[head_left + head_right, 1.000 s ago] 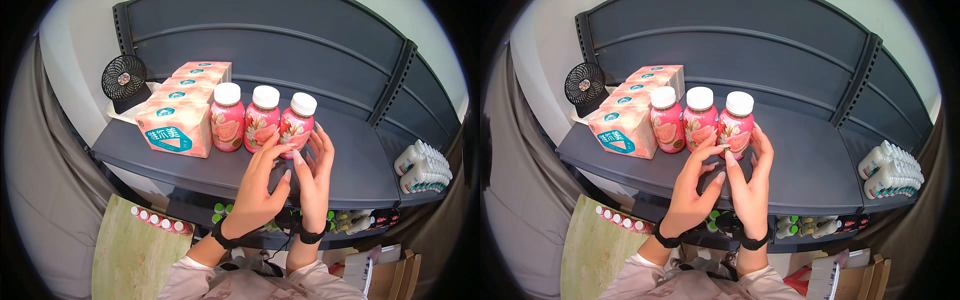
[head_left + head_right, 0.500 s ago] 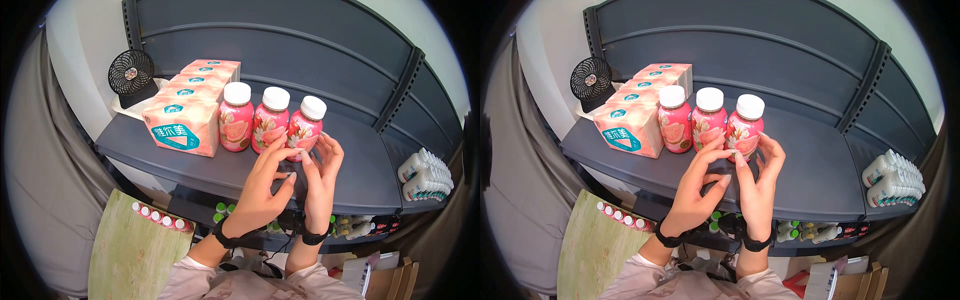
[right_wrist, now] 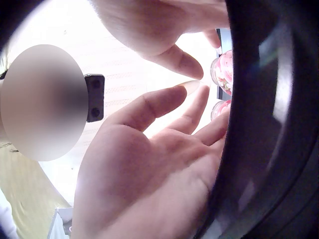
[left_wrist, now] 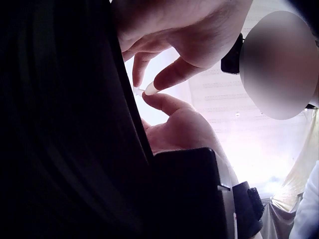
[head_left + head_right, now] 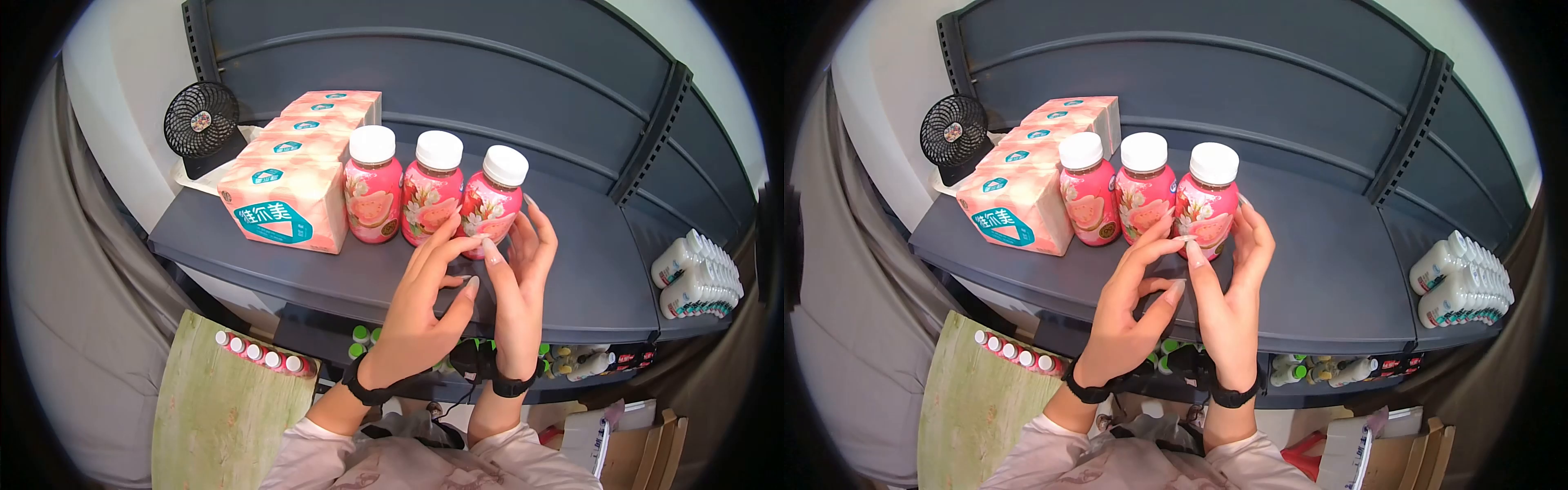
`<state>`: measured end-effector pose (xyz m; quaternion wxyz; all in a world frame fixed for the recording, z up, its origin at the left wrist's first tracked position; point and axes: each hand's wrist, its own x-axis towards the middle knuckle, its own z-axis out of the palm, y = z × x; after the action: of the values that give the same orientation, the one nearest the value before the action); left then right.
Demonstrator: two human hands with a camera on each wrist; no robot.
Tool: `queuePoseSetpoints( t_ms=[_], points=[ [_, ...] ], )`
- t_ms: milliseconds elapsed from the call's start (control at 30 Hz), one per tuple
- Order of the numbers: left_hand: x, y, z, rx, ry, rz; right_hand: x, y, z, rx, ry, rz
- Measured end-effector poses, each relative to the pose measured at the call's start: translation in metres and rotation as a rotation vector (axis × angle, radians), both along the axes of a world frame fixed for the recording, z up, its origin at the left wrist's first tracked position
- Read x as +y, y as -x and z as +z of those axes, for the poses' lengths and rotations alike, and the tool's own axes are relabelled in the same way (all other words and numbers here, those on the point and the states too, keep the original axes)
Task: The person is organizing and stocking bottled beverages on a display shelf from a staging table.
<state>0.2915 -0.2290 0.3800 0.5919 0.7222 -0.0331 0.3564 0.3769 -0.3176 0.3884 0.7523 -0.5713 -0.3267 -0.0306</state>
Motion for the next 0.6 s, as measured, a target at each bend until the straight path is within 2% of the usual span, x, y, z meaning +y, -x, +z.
queuePoseSetpoints(
  t_ms=[67,167,467,600],
  points=[
    [0.0005,0.0,-0.0013,0.005,-0.01,-0.003,0.0001,0.0013,0.0026,0.041,-0.044,0.064],
    [0.0014,-0.0002,-0.0008,-0.002,0.001,-0.014,-0.0012,-0.002,0.0008,-0.042,0.008,0.042],
    [0.0021,-0.0016,-0.0053,-0.099,0.026,0.05,-0.0075,0.0012,-0.0028,-0.089,0.114,-0.124],
    [-0.0037,-0.0073,-0.0076,-0.128,0.067,0.061,-0.0042,-0.0004,-0.0037,-0.051,0.043,-0.031]
  ],
)
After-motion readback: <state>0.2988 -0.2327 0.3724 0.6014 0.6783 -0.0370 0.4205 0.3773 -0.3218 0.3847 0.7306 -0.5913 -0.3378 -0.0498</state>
